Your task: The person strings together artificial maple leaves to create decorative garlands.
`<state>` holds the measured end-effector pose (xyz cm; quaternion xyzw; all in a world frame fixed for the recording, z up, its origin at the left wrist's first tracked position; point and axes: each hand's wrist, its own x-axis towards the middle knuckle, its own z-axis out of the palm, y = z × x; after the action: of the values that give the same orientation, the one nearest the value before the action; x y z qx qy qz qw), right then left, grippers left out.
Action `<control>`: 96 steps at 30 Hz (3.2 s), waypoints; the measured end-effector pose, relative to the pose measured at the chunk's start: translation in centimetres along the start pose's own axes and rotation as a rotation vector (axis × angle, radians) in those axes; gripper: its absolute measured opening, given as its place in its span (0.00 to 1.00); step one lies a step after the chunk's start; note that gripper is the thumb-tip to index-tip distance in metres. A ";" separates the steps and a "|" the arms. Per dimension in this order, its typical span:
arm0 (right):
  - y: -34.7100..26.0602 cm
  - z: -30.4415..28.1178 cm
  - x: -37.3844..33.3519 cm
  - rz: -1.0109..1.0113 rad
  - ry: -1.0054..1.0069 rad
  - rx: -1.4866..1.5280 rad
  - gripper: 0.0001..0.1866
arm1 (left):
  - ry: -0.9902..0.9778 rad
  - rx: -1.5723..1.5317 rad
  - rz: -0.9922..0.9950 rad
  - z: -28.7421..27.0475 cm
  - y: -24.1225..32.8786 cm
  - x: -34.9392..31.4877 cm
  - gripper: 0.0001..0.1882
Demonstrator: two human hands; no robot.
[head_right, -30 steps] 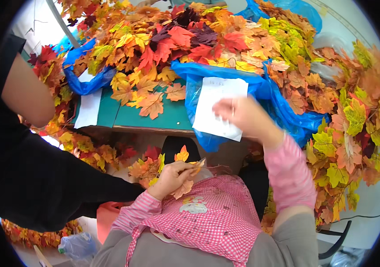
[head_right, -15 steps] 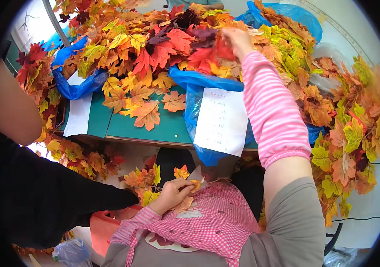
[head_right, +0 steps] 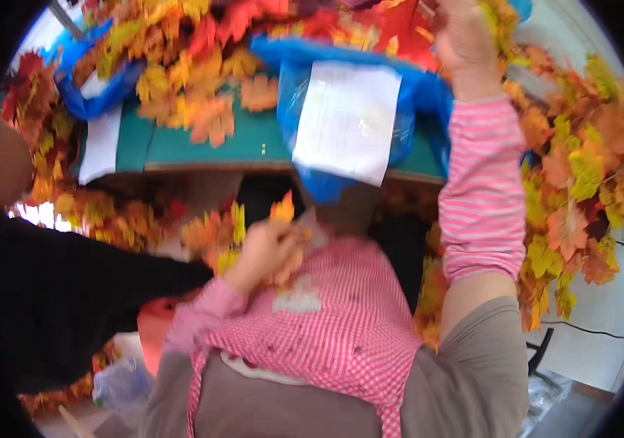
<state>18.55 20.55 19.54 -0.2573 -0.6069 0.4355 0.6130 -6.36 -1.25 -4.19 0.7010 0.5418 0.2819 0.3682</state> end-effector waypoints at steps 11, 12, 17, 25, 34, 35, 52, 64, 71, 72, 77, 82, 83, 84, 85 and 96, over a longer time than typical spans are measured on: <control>5.4 4.3 -22.4 0.017 -0.616 -1.010 0.05 | 0.095 -0.345 -0.019 0.4 1.9 0.4 0.06; 5.2 4.4 -22.8 -0.012 -0.639 -1.047 0.05 | 0.117 -0.315 0.012 0.6 1.9 0.1 0.06; 4.8 5.1 -24.8 0.088 -0.688 -1.015 0.06 | 0.169 -0.275 0.085 0.9 2.5 -0.7 0.05; 6.1 4.8 -25.4 0.013 -0.646 -0.980 0.06 | 0.182 -0.207 0.142 0.6 3.1 -0.8 0.05; 6.9 4.6 -25.5 0.057 -0.598 -0.964 0.05 | 0.183 -0.240 0.090 0.7 3.1 -0.6 0.06; 7.0 4.6 -25.5 0.063 -0.605 -0.957 0.05 | 0.183 -0.240 0.089 0.8 3.1 -0.5 0.06; 7.4 5.7 -26.2 -0.157 -0.664 -1.098 0.06 | 0.160 -0.185 0.162 0.7 3.1 -0.4 0.05; 8.5 6.3 -28.9 -0.262 -0.445 -1.021 0.10 | -0.212 -1.009 -0.606 -0.8 1.6 1.2 0.09; 6.4 4.6 -30.2 0.184 -0.226 -0.578 0.04 | -0.281 -0.797 -0.360 -0.8 0.9 0.9 0.09; 6.7 4.2 -29.7 0.241 -0.124 -0.498 0.08 | -0.250 -0.743 -0.306 -0.9 1.0 0.7 0.08; 7.3 3.5 -27.8 0.429 -0.307 -0.374 0.12 | -0.231 -0.807 -0.198 -1.5 2.0 0.2 0.06; 7.0 2.7 -25.2 0.779 -0.328 0.223 0.10 | -0.006 -0.482 0.035 -1.9 1.3 0.3 0.03; 7.1 2.7 -24.9 0.772 -0.331 0.223 0.10 | -0.002 -0.478 0.040 -2.0 1.5 0.2 0.03; 7.1 2.6 -24.7 0.773 -0.312 0.242 0.10 | 0.036 -0.346 0.097 -2.0 2.0 0.1 0.04; 7.2 2.6 -24.6 0.774 -0.289 0.261 0.09 | 0.071 -0.216 0.153 -1.9 2.4 0.0 0.05; 7.2 3.0 -26.0 0.754 -0.176 0.130 0.07 | 0.136 -0.035 0.404 0.4 4.9 0.5 0.08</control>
<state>17.03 1.44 0.39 -0.3847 -0.4913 0.6880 0.3704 -3.21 -1.50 -0.41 0.7682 0.4089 0.4060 0.2791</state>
